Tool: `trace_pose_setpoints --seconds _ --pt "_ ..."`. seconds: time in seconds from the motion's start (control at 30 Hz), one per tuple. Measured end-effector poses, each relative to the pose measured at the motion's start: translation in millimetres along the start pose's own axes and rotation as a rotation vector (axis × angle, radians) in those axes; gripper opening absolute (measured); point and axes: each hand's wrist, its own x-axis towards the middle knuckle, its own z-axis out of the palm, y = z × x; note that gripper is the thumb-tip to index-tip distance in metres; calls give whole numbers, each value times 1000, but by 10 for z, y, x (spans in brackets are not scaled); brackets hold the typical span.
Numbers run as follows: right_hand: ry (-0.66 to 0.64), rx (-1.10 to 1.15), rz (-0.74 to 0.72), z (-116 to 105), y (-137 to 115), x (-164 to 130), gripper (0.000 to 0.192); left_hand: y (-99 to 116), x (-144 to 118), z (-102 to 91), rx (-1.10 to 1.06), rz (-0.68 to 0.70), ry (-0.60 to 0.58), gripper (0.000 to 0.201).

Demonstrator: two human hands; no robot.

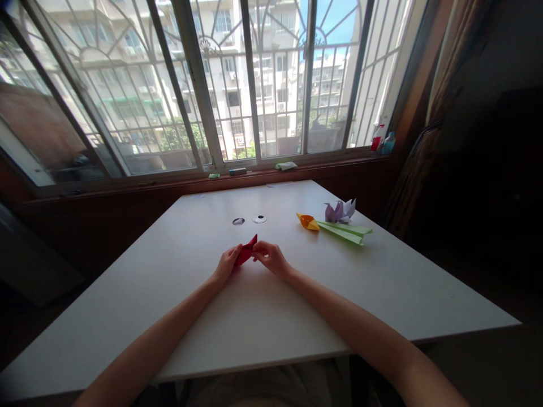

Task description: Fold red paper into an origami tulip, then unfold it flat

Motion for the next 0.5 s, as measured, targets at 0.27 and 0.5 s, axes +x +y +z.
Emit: trace_pose_setpoints --seconds 0.27,0.5 --pt "67 -53 57 -35 62 10 27 -47 5 22 -101 -125 -1 53" --pt "101 130 47 -12 111 27 14 8 -20 14 -35 72 46 42"
